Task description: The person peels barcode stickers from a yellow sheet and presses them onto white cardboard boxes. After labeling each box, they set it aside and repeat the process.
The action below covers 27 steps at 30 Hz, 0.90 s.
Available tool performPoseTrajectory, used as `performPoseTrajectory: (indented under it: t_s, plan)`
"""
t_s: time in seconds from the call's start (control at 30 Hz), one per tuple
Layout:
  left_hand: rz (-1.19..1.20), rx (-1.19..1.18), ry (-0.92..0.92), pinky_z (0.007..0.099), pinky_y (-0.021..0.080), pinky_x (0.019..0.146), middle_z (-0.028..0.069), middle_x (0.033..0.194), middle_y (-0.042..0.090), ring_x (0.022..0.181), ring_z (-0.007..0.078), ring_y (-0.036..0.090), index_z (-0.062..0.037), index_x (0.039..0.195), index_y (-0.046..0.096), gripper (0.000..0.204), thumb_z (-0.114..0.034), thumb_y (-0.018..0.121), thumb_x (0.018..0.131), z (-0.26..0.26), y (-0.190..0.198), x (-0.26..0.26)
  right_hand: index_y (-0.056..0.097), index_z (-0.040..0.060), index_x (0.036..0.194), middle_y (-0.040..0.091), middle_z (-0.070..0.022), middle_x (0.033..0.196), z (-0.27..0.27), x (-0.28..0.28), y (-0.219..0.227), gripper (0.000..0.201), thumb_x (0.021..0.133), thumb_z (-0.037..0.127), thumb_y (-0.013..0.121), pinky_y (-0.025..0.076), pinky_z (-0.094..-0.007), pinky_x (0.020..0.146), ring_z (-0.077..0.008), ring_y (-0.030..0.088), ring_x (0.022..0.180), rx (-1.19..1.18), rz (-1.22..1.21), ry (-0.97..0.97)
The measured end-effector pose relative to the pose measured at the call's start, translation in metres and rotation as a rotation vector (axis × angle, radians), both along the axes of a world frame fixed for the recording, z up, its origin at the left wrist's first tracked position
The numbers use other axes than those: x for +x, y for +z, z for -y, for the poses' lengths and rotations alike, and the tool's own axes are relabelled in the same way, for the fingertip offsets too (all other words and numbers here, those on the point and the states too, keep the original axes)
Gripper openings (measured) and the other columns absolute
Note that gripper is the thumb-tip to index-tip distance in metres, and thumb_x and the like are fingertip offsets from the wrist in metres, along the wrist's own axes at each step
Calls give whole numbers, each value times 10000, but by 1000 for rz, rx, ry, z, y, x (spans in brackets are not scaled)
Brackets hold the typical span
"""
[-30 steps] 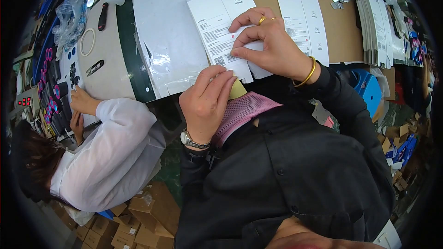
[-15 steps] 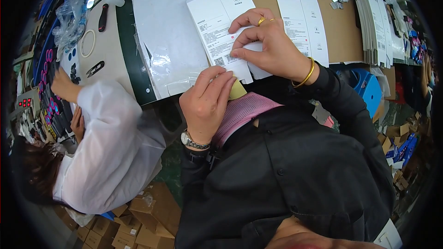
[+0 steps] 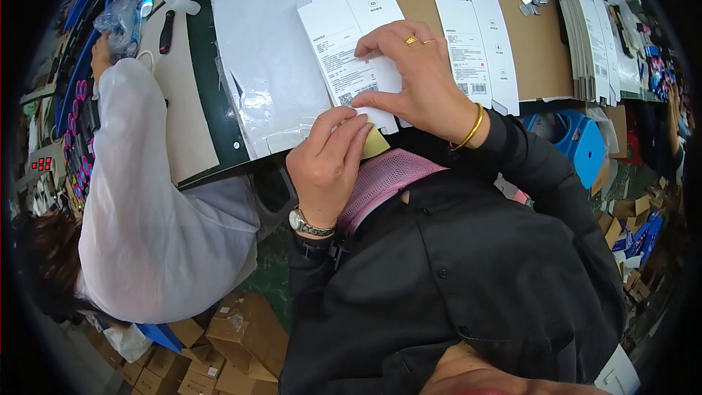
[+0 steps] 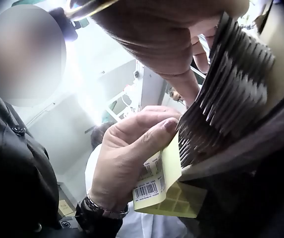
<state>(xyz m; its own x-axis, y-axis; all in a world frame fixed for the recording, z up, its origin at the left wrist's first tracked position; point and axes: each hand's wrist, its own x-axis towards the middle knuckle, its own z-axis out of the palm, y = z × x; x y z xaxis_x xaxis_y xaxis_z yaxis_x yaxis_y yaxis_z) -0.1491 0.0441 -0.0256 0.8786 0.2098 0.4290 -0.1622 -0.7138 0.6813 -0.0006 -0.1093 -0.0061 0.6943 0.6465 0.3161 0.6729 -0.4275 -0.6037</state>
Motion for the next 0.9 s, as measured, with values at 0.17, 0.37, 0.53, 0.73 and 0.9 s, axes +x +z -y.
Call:
performPoseTrajectory:
  t_s: [0.17,0.37,0.53,0.73,0.9]
  plan:
    - [25,12,1,317,554,610,87,1080,773,717,193,728,2,1038,807,138,14,854,908,0,-2,0,725,173,1278,710,5,1309,1,2,-5,499,829,239,935,375,-458,1109,-312,567,1315,-21,65,13]
    - [43,-1,85,349,587,705,117,1197,753,868,268,764,-16,1194,786,303,-66,876,909,7,0,-3,728,95,1323,676,-110,1402,17,11,-17,455,904,191,877,424,-452,1133,-358,571,1313,225,-56,63]
    - [-113,-8,193,394,616,871,181,1371,719,1112,360,765,11,1356,730,463,-138,870,941,5,-4,-10,698,11,1407,654,-188,1432,51,1,-19,490,958,155,829,466,-453,1136,-386,564,1321,23,32,-180]
    - [-82,40,160,409,602,972,215,1462,690,1234,397,735,42,1390,709,472,-142,839,975,13,1,-5,675,-10,1447,657,-187,1434,53,-17,-7,524,976,162,825,477,-434,1109,-352,571,1312,45,8,-133]
    - [-122,34,181,376,608,905,218,1486,679,1171,353,754,43,1386,718,437,-114,816,990,15,2,-7,664,-31,1436,732,-140,1316,51,-24,12,479,1008,130,807,553,-334,960,-209,684,1060,189,-384,-160]
